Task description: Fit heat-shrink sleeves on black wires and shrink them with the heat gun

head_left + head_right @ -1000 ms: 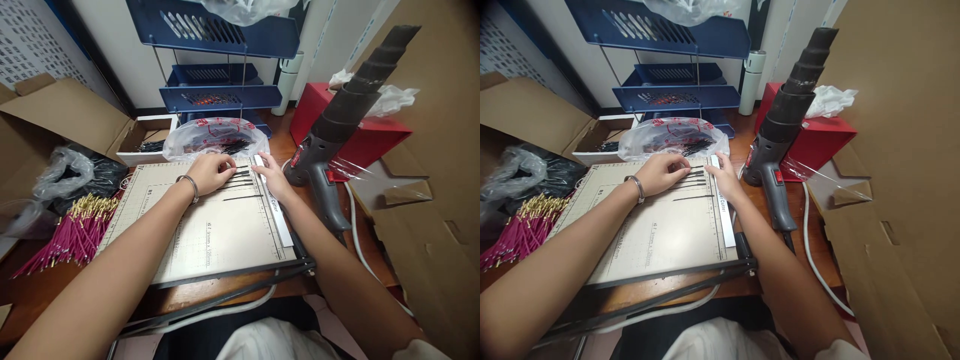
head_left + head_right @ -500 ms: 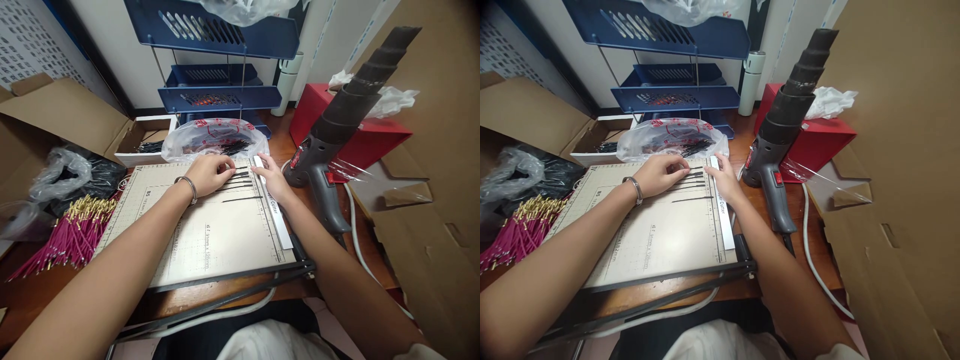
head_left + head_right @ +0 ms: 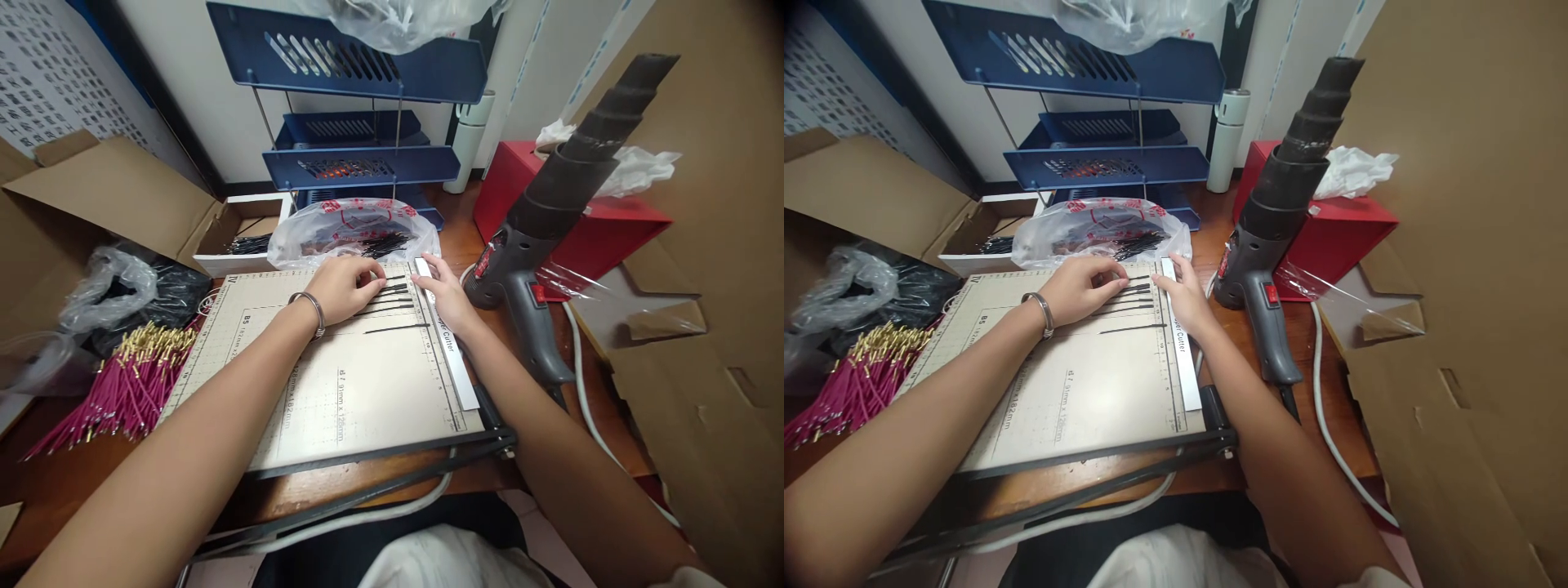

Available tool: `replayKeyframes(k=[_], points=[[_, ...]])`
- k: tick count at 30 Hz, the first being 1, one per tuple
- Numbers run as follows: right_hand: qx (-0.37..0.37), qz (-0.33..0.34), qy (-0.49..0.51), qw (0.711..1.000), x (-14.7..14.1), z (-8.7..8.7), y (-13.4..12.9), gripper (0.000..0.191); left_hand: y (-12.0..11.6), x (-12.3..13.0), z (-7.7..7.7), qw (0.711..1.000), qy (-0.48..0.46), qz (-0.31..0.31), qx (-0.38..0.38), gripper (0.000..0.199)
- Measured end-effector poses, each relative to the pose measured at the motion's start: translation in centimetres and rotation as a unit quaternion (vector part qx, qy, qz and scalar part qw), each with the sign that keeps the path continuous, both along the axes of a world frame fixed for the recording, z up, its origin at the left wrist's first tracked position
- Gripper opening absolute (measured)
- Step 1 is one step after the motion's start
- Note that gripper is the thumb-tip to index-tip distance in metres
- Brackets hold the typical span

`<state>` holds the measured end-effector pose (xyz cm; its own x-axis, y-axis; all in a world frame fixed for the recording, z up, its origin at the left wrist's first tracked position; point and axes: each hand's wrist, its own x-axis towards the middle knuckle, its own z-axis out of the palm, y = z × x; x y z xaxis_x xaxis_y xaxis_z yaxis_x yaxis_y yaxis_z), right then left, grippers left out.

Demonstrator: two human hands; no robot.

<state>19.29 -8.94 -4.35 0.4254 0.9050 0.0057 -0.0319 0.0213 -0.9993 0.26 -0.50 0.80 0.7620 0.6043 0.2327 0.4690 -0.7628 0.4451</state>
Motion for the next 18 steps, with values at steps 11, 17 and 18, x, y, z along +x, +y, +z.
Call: replayKeyframes(k=[11,17,18], points=[[-0.006,-0.003,0.006,1.0,-0.5,0.6,-0.3,0.077,0.0,-0.2,-0.1,1.0,-0.021,-0.021,0.003,0.024],[0.0,0.007,0.002,1.0,-0.5,0.5,-0.5,0.076,-0.4,0.0,0.5,0.994,-0.078,-0.028,0.074,0.027],[-0.001,0.007,0.002,1.0,-0.5,0.4,-0.4,0.077,-0.5,0.1,1.0,0.991,-0.094,-0.02,0.094,0.028]])
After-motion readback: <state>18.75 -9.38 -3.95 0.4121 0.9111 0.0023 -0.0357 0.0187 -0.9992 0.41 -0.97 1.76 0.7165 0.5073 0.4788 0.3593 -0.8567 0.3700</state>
